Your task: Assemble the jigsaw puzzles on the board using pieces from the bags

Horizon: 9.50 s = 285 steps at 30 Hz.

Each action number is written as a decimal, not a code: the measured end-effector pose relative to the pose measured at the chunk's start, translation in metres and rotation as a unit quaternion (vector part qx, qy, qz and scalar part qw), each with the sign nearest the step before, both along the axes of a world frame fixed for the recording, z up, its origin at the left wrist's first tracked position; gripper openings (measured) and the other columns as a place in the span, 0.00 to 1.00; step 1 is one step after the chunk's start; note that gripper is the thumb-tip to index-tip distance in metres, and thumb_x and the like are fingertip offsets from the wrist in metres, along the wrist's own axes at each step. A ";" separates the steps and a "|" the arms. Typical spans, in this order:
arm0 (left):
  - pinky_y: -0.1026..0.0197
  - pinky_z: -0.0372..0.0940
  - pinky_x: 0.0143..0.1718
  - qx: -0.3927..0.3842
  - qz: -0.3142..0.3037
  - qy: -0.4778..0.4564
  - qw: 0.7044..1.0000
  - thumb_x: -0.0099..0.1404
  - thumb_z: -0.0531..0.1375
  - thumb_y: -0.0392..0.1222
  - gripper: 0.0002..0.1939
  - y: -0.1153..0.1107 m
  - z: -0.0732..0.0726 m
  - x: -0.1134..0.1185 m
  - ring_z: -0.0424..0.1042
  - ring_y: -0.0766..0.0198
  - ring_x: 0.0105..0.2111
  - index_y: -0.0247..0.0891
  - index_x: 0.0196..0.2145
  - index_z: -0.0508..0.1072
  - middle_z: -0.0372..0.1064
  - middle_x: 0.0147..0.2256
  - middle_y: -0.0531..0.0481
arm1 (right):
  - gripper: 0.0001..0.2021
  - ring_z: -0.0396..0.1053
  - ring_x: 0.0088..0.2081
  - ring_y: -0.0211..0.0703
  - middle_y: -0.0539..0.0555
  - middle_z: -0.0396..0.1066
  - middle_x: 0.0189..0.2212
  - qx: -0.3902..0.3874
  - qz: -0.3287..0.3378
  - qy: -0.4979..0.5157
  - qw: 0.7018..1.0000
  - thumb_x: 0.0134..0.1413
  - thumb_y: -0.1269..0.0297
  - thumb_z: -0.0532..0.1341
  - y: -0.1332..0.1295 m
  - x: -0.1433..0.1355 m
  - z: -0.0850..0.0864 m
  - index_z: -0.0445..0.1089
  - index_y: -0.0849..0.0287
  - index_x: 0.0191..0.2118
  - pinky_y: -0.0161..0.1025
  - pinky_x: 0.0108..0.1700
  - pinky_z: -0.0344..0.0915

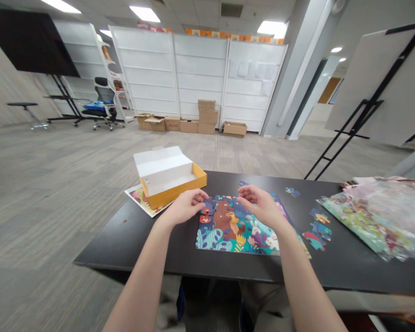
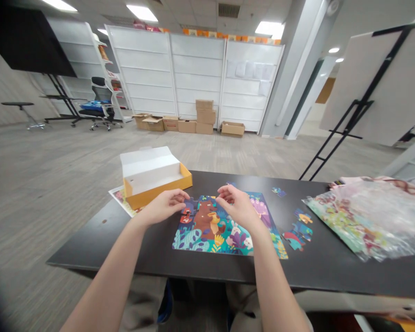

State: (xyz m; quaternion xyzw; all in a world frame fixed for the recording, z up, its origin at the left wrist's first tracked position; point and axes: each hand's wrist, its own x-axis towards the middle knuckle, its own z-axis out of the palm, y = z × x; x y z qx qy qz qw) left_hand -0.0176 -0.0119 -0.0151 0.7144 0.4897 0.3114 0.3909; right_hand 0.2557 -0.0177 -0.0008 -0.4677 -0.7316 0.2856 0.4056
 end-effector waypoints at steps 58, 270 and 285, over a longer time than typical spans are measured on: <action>0.55 0.70 0.46 0.047 0.014 0.224 0.973 0.56 0.62 0.40 0.13 0.009 -0.004 0.004 0.76 0.54 0.41 0.37 0.41 0.75 0.76 0.42 0.42 | 0.07 0.75 0.33 0.43 0.53 0.78 0.31 0.031 -0.031 -0.078 0.996 0.58 0.61 0.62 -0.007 0.036 0.008 0.74 0.57 0.38 0.42 0.39 0.72; 0.60 0.66 0.38 -0.006 -0.019 0.353 0.936 0.48 0.72 0.47 0.30 -0.024 0.019 -0.002 0.76 0.52 0.43 0.39 0.50 0.78 0.77 0.47 0.43 | 0.07 0.64 0.26 0.33 0.45 0.68 0.24 -0.063 0.198 -0.227 0.951 0.54 0.66 0.68 -0.036 -0.047 -0.017 0.75 0.58 0.40 0.31 0.30 0.54; 0.62 0.68 0.35 -0.111 -0.109 0.060 0.986 0.55 0.66 0.49 0.16 -0.012 0.012 -0.007 0.74 0.62 0.33 0.38 0.35 0.70 0.75 0.32 0.49 | 0.06 0.66 0.28 0.34 0.49 0.76 0.29 -0.066 0.246 -0.226 0.940 0.56 0.71 0.62 -0.035 -0.047 -0.018 0.78 0.57 0.35 0.31 0.32 0.56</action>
